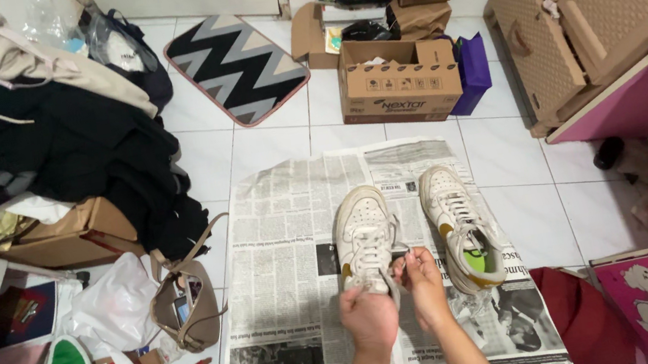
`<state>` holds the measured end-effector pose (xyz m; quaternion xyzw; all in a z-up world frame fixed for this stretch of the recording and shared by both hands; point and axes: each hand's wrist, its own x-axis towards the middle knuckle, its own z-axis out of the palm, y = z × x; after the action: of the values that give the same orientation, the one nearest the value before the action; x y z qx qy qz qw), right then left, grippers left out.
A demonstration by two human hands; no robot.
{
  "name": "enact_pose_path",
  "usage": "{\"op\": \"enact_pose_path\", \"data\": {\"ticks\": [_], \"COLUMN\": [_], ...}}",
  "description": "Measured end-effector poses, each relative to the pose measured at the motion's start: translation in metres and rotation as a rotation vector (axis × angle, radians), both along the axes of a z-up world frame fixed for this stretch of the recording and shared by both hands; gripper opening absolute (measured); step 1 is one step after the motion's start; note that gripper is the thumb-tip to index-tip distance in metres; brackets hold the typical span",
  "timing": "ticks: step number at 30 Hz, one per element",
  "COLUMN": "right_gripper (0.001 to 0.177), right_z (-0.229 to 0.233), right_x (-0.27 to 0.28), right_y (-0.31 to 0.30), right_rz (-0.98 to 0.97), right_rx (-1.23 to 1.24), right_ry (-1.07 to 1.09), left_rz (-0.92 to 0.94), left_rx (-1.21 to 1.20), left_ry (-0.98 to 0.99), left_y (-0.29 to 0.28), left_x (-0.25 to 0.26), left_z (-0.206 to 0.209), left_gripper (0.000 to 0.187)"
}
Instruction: The person unlaces a white sneaker by pulling the laces out of the eyelets, then re-laces the same shoe by threading the laces back through the eyelets and tying them.
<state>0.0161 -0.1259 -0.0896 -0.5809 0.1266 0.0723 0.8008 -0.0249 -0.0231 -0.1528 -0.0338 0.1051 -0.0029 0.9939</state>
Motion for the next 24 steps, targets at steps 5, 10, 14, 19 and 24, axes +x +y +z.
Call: {"op": "enact_pose_path", "data": {"ticks": [5, 10, 14, 19, 24], "right_gripper": [0.015, 0.016, 0.019, 0.017, 0.014], "right_z": [0.065, 0.146, 0.203, 0.243, 0.257], "right_x": [-0.004, -0.016, -0.03, -0.039, -0.042], "right_y": [-0.007, -0.019, -0.023, -0.022, -0.018], "right_rz": [-0.002, 0.003, 0.008, 0.031, -0.001], "right_rx": [0.083, 0.144, 0.192, 0.211, 0.2], "right_ry": [-0.052, -0.187, -0.313, -0.49, -0.586], "left_rz": [-0.089, -0.094, 0.033, 0.088, 0.075], "left_rx": [-0.096, 0.074, 0.069, -0.022, -0.098], "left_ry": [0.202, -0.074, 0.034, 0.028, 0.01], "left_y": [0.008, 0.006, 0.003, 0.006, 0.006], "left_x": [-0.008, -0.016, -0.012, -0.017, -0.019], "left_z": [0.09, 0.178, 0.231, 0.262, 0.262], "left_gripper": [0.06, 0.059, 0.059, 0.062, 0.065]}}
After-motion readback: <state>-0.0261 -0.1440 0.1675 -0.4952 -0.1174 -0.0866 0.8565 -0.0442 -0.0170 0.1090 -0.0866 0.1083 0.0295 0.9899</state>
